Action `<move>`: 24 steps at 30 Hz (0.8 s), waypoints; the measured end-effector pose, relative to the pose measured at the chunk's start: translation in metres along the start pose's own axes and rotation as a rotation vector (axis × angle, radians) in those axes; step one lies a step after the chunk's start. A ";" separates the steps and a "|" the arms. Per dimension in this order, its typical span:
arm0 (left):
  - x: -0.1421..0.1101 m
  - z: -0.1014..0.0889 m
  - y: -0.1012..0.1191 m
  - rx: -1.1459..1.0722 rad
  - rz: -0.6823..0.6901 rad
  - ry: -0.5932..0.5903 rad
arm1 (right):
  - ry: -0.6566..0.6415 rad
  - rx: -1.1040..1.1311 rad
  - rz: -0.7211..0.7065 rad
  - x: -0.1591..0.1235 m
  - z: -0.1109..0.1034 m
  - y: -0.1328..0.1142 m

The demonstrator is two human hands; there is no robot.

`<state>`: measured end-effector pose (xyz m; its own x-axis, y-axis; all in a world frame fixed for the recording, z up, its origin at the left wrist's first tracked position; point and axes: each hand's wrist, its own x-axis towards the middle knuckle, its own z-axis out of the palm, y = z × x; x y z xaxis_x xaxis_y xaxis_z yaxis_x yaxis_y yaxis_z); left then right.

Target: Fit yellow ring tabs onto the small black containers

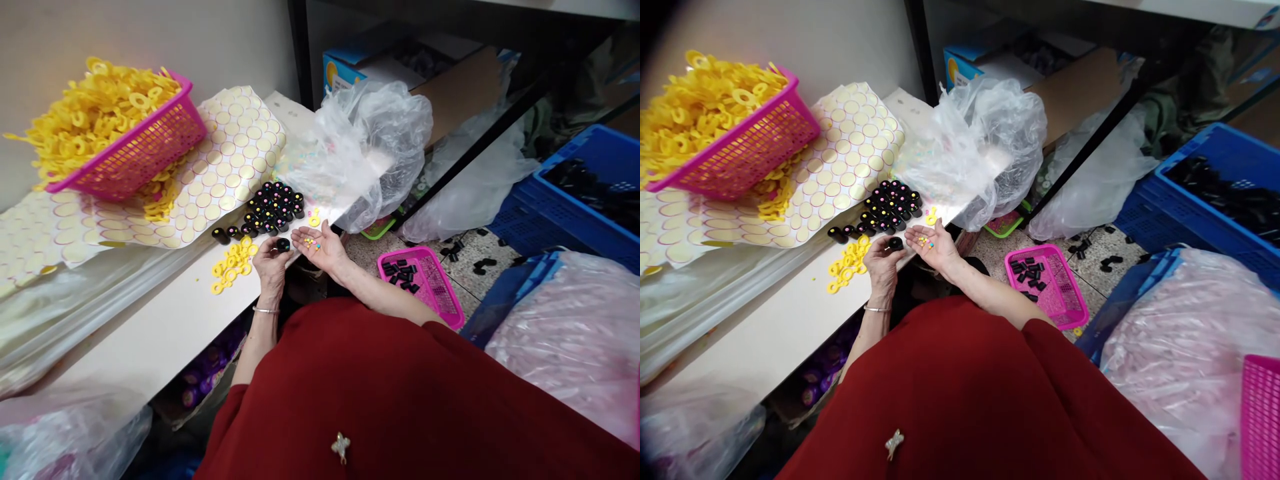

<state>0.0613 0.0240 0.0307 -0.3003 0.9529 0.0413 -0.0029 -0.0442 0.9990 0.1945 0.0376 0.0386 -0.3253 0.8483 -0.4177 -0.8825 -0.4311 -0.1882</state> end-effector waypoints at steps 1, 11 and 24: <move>0.003 0.001 -0.004 0.027 0.001 -0.014 | -0.002 0.001 -0.012 -0.001 0.000 -0.002; 0.010 0.004 -0.007 0.606 0.563 -0.083 | -0.015 -0.029 -0.032 -0.009 -0.001 -0.011; -0.006 0.030 0.009 0.896 0.746 -0.401 | -0.064 -0.112 0.028 -0.014 -0.002 -0.006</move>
<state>0.0919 0.0274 0.0404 0.3665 0.8143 0.4501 0.7462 -0.5462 0.3806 0.2054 0.0275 0.0438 -0.3731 0.8518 -0.3676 -0.8306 -0.4833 -0.2768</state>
